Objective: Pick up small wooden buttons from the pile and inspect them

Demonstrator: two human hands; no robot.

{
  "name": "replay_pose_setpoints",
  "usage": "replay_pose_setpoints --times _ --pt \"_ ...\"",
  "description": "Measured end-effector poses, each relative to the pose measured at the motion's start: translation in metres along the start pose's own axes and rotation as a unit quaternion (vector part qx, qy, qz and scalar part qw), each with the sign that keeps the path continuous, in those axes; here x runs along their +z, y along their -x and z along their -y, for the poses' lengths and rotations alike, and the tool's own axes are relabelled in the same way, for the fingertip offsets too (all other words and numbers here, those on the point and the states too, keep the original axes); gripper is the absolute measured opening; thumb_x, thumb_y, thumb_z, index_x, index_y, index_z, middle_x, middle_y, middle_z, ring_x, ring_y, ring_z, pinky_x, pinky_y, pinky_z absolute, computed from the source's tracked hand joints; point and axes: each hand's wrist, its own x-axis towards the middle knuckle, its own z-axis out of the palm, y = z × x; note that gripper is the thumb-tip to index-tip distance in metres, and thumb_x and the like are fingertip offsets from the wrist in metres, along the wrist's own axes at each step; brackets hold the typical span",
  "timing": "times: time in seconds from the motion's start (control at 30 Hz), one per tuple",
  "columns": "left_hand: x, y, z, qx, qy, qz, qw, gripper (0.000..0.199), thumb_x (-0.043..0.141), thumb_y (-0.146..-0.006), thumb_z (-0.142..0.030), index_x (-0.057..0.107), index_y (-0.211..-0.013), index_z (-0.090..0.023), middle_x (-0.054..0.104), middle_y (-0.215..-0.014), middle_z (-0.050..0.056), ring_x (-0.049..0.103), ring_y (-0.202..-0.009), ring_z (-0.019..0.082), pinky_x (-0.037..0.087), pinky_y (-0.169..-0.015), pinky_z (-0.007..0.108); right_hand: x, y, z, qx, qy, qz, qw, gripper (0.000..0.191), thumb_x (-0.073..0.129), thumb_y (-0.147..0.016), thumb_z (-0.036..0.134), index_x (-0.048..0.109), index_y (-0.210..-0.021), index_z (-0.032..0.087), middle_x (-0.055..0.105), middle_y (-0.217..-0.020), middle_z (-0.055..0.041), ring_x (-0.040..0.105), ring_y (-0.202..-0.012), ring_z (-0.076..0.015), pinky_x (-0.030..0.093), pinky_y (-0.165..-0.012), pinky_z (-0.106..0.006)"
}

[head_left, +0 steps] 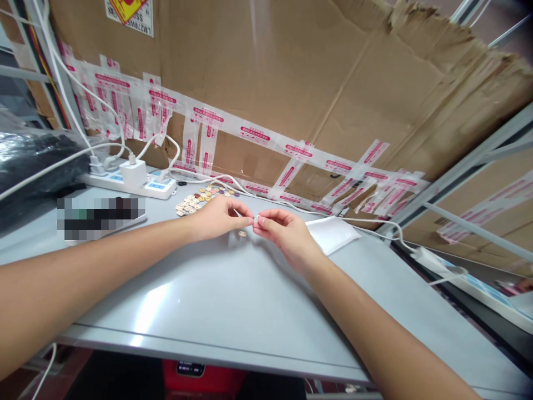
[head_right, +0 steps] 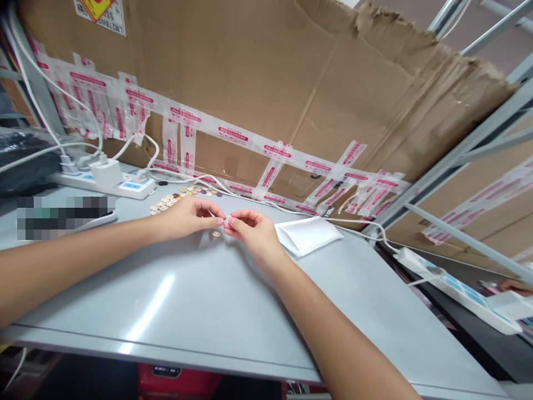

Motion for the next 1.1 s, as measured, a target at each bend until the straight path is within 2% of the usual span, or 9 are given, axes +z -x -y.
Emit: replay_pose_setpoints --times 0.17,0.27,0.37,0.43,0.53,0.67,0.8,0.93,1.1 --pt "-0.004 0.001 0.0 0.04 -0.116 -0.02 0.992 0.023 0.061 -0.082 -0.034 0.073 -0.093 -0.018 0.074 -0.093 0.003 0.065 -0.083 0.018 0.049 -0.073 0.028 -0.002 -0.002 -0.001 0.004 -0.02 -0.013 1.0 0.03 0.088 -0.056 0.024 0.067 -0.076 0.016 0.071 -0.075 -0.0021 0.071 -0.077 -0.0164 0.058 -0.088 -0.034" --pt "-0.004 0.003 -0.002 0.086 -0.204 0.009 0.975 0.025 0.058 -0.083 -0.029 0.073 -0.1 -0.02 0.073 -0.102 0.003 0.064 -0.088 0.018 0.048 -0.077 0.029 -0.002 -0.002 0.0 0.003 -0.024 -0.011 1.0 0.028 0.087 -0.056 0.022 0.068 -0.075 0.016 0.071 -0.074 -0.0016 0.071 -0.076 -0.0161 0.059 -0.087 -0.033" --pt "-0.004 0.004 0.0 0.133 -0.268 0.042 0.953 0.027 0.058 -0.084 -0.027 0.073 -0.105 -0.021 0.072 -0.108 0.005 0.063 -0.099 0.021 0.046 -0.088 0.032 -0.002 -0.002 0.0 0.002 -0.024 -0.012 1.0 0.028 0.087 -0.056 0.022 0.067 -0.074 0.016 0.071 -0.074 -0.0015 0.071 -0.075 -0.0153 0.059 -0.085 -0.033" --pt "-0.003 0.005 0.004 0.145 -0.303 0.053 0.94 0.025 0.058 -0.085 -0.027 0.074 -0.104 -0.022 0.072 -0.106 0.005 0.062 -0.102 0.022 0.044 -0.092 0.034 -0.001 -0.001 0.001 0.001 -0.025 -0.014 1.0 0.028 0.087 -0.056 0.022 0.067 -0.074 0.016 0.07 -0.073 -0.0013 0.07 -0.074 -0.015 0.059 -0.085 -0.032" --pt "-0.003 0.005 0.008 0.142 -0.323 0.067 0.933 0.023 0.057 -0.085 -0.025 0.075 -0.1 -0.024 0.072 -0.102 0.003 0.062 -0.097 0.021 0.043 -0.09 0.033 0.0 -0.001 0.001 0.001 -0.021 -0.018 1.0 0.029 0.087 -0.055 0.022 0.066 -0.074 0.016 0.07 -0.072 -0.0011 0.07 -0.073 -0.0149 0.059 -0.085 -0.033" --pt "-0.004 0.005 0.006 0.14 -0.3 0.077 0.94 0.021 0.057 -0.083 -0.023 0.074 -0.095 -0.022 0.072 -0.093 0.003 0.062 -0.084 0.018 0.044 -0.078 0.029 0.0 -0.002 0.0 -0.001 -0.009 -0.02 1.0 0.028 0.087 -0.056 0.023 0.066 -0.074 0.016 0.07 -0.072 -0.0014 0.07 -0.073 -0.015 0.059 -0.085 -0.034" --pt "-0.004 0.004 0.003 0.11 -0.233 0.039 0.966 0.017 0.058 -0.08 -0.025 0.07 -0.092 -0.019 0.069 -0.082 0.002 0.06 -0.073 0.016 0.043 -0.067 0.026 -0.001 -0.002 0.002 -0.002 -0.007 -0.025 1.0 0.026 0.085 -0.058 0.021 0.065 -0.075 0.017 0.069 -0.073 -0.0004 0.07 -0.074 -0.0152 0.059 -0.086 -0.035" --pt "-0.003 -0.001 0.008 0.072 -0.124 0.014 0.99 0.015 0.061 -0.077 -0.026 0.067 -0.088 -0.018 0.069 -0.082 0.002 0.061 -0.074 0.015 0.046 -0.067 0.026 -0.002 0.0 0.005 0.002 -0.009 -0.027 1.0 0.021 0.081 -0.061 0.018 0.063 -0.073 0.019 0.066 -0.071 0.001 0.07 -0.075 -0.0154 0.058 -0.087 -0.035" --pt "-0.004 -0.004 0.009 0.026 -0.023 0.006 0.999 0.02 0.065 -0.078 -0.031 0.065 -0.09 -0.016 0.068 -0.082 0.003 0.061 -0.075 0.014 0.049 -0.07 0.027 0.0 0.004 0.009 0.009 -0.013 -0.025 1.0 0.019 0.078 -0.062 0.016 0.062 -0.072 0.019 0.065 -0.071 0.0017 0.069 -0.075 -0.0145 0.058 -0.088 -0.033"
